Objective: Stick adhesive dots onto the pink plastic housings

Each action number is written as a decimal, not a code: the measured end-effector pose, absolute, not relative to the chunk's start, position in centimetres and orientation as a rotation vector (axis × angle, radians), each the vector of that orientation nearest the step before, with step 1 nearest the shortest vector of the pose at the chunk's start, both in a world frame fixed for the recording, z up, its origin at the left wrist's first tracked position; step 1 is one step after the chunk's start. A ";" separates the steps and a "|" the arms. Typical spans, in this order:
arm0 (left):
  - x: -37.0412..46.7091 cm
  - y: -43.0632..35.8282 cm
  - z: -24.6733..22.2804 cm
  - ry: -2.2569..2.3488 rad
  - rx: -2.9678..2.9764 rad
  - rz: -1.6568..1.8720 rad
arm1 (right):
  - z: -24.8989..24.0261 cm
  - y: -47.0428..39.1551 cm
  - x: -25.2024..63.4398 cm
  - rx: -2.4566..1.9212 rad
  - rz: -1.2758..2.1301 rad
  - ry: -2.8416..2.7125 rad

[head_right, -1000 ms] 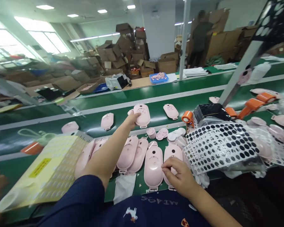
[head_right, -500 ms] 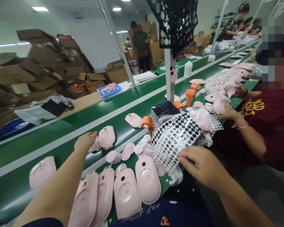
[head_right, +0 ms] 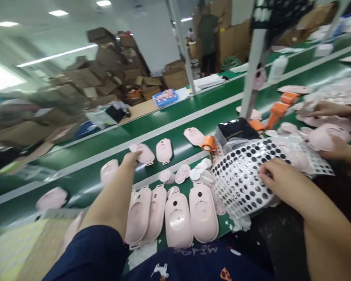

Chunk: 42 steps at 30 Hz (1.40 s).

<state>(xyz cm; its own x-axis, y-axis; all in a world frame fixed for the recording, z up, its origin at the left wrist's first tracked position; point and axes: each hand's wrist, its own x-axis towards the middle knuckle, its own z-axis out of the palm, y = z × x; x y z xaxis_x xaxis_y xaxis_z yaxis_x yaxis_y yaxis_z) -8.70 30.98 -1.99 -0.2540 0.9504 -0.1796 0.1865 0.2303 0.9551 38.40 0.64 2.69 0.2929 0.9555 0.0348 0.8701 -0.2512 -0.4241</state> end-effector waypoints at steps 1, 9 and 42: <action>-9.1 30.9 -1.4 1.623 1.055 1.169 | 2.0 0.8 39.1 -2.159 0.323 -1.645; -11.7 21.2 4.4 1.299 1.103 1.598 | -2.2 1.7 42.3 -1.863 0.119 -1.649; 0.5 -0.8 -0.8 1.014 1.514 1.257 | 6.7 -3.9 20.9 -1.074 0.859 -1.300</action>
